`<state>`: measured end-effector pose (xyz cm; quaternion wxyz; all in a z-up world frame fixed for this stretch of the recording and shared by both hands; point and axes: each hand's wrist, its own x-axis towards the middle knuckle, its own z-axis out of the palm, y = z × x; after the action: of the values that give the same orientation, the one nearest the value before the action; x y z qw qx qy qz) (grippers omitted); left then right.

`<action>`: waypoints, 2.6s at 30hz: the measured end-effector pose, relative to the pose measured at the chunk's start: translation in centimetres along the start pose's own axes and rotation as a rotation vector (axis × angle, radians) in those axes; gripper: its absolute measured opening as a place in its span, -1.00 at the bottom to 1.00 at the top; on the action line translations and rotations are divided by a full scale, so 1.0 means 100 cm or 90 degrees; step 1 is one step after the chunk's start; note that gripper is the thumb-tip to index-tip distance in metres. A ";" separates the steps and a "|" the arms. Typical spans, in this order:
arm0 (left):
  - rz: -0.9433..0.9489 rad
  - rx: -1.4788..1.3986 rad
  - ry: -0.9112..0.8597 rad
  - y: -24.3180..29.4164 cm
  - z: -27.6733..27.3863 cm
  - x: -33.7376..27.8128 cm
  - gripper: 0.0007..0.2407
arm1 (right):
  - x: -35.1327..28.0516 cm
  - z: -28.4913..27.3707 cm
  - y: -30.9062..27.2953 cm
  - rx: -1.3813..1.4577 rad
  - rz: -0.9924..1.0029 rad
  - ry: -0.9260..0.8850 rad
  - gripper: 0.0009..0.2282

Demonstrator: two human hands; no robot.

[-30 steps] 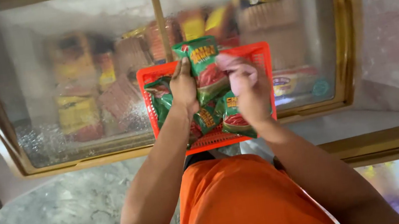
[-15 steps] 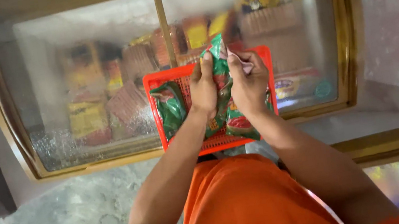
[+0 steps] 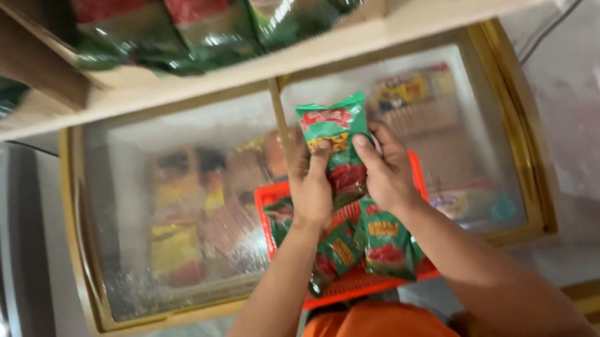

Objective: The recorder is cleaning individual condiment packets with a cloth and organizing them into boxes on a store shelf.

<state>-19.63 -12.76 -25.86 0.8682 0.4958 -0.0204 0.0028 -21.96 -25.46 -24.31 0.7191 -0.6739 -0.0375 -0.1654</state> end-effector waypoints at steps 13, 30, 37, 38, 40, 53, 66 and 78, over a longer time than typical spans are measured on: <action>0.357 0.423 0.031 0.162 0.053 0.026 -0.78 | 0.071 0.051 -0.081 0.086 -0.121 0.142 -0.88; 0.422 0.519 0.069 0.191 0.134 0.200 -0.65 | 0.108 0.054 -0.159 -0.040 -0.430 0.207 -0.86; 0.506 0.697 0.066 0.195 0.148 0.182 -0.45 | 0.109 0.048 -0.163 -0.405 -0.487 0.172 -0.73; 0.519 0.759 0.052 0.198 0.149 0.180 -0.43 | 0.108 0.048 -0.162 -0.443 -0.486 0.168 -0.73; 0.523 0.825 0.033 0.192 0.147 0.175 -0.41 | 0.102 0.046 -0.159 -0.482 -0.475 0.163 -0.72; 0.555 1.057 -0.107 0.179 0.144 0.178 -0.34 | 0.097 0.039 -0.140 -0.449 -0.476 0.175 -0.81; 0.504 1.038 -0.060 0.186 0.142 0.192 -0.29 | 0.093 0.022 -0.134 -0.446 -0.454 0.093 -0.76; 0.624 0.878 -0.009 0.193 0.140 0.161 -0.45 | 0.084 0.021 -0.140 -0.378 -0.510 0.120 -0.83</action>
<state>-4.46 -15.27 -1.50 0.2715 0.8498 -0.2321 0.3876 -17.75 -25.47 -8.39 0.3767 -0.7642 -0.1792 -0.4919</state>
